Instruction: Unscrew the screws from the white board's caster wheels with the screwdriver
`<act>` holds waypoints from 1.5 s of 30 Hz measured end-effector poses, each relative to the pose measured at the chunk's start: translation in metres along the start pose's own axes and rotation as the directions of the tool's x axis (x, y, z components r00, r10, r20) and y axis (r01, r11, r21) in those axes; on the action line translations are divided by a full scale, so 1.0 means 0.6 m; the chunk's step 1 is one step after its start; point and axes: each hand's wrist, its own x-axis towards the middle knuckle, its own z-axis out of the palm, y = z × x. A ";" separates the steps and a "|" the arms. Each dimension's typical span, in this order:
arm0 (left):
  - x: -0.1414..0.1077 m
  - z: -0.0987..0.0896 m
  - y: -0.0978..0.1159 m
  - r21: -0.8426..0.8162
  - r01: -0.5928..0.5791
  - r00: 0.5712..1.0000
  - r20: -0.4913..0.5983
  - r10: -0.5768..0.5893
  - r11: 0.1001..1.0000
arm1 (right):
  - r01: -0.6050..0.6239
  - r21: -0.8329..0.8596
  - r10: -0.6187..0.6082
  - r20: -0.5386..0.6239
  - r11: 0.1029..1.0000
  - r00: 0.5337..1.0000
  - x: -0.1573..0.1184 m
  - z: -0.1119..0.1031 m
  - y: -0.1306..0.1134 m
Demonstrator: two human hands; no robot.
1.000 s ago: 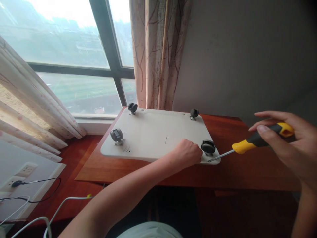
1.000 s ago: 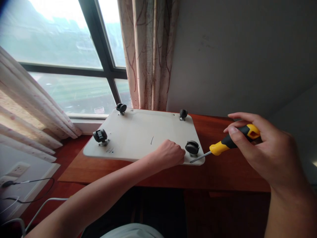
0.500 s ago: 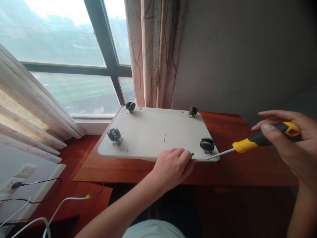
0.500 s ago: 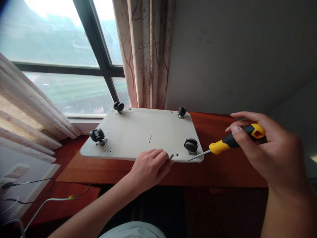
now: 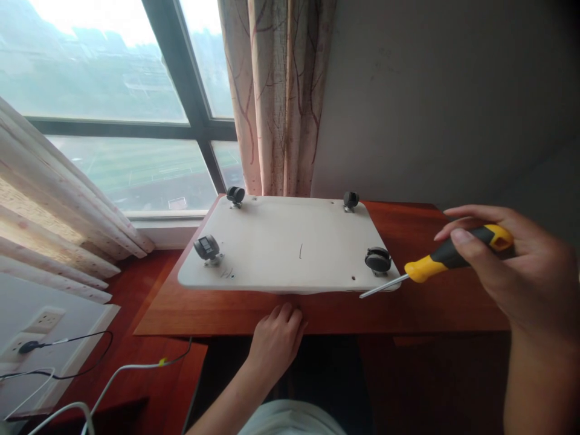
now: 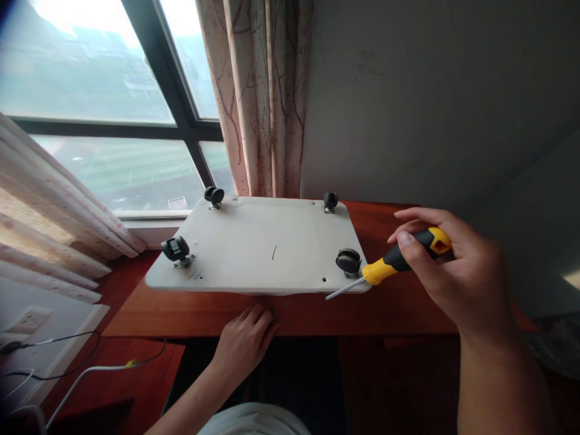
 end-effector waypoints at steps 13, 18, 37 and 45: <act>0.026 -0.026 -0.004 -0.178 0.112 0.991 0.092 -0.097 0.978 | -0.005 0.017 0.005 -0.003 1.000 1.000 -0.006 0.005 0.008; 0.042 -0.021 -0.018 -0.458 0.132 0.989 0.003 -0.146 0.879 | -0.014 0.016 0.014 0.015 1.000 1.000 -0.007 0.002 0.013; 0.101 -0.022 -0.055 -0.674 0.168 0.984 0.073 -0.161 0.719 | -0.040 -0.001 0.040 -0.024 0.999 0.999 -0.011 0.013 0.019; 0.046 -0.044 -0.062 -0.530 0.053 0.997 0.075 -0.016 0.847 | -0.031 0.013 0.031 -0.006 0.999 0.999 -0.013 0.022 0.018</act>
